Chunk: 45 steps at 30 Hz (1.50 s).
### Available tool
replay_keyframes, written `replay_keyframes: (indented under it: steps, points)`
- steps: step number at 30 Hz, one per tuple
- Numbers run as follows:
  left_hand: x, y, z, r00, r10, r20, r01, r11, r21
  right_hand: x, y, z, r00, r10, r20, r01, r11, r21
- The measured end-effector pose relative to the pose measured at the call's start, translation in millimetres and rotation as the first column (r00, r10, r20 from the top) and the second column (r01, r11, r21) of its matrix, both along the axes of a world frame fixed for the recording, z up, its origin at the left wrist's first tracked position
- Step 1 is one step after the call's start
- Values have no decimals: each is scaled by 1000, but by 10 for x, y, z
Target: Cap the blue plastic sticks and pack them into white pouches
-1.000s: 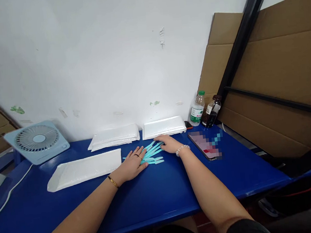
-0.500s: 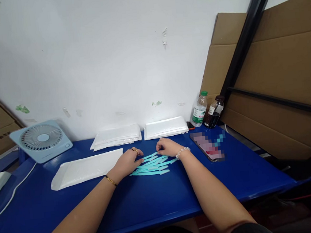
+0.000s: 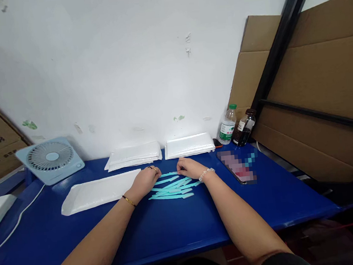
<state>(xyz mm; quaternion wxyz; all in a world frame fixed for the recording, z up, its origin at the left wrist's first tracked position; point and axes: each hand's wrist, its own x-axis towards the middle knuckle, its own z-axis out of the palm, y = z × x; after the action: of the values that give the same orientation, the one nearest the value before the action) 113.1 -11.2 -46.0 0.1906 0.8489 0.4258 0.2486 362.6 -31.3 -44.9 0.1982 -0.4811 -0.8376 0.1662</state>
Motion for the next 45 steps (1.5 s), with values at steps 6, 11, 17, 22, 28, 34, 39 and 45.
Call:
replay_keyframes:
  steps: [6, 11, 17, 22, 28, 34, 39, 45]
  points:
    - [-89, 54, 78, 972, 74, -222, -46, 991, 128, 133, -14, 77, 986, -158, -48, 161, 985, 60]
    - [-73, -24, 116, 976, -86, -198, 104, 991, 82, -106, -97, 121, 998, 40, -48, -40, 999, 4]
    - [-20, -37, 98, 938, -170, -303, 206, 974, 90, -258, -88, 45, 998, 52, 19, -53, 998, 29]
    - [-2, 11, 77, 926, -120, -358, 204, 957, 206, -197, -64, 49, 997, 60, 44, -62, 996, 60]
    - [-93, 72, 113, 957, 17, -289, 60, 965, 254, 152, -47, 146, 986, -167, 0, 166, 984, 62]
    - [-77, -18, 166, 975, -31, -222, 77, 977, 200, 293, -118, 176, 996, -83, -21, 73, 951, -302]
    - [8, -135, 175, 972, -131, -196, 155, 981, 115, 168, -140, 174, 998, -50, -35, 32, 921, -389]
    - [82, -157, 161, 937, -175, -302, 210, 974, 88, 31, -158, 192, 999, -13, -53, -2, 962, -272]
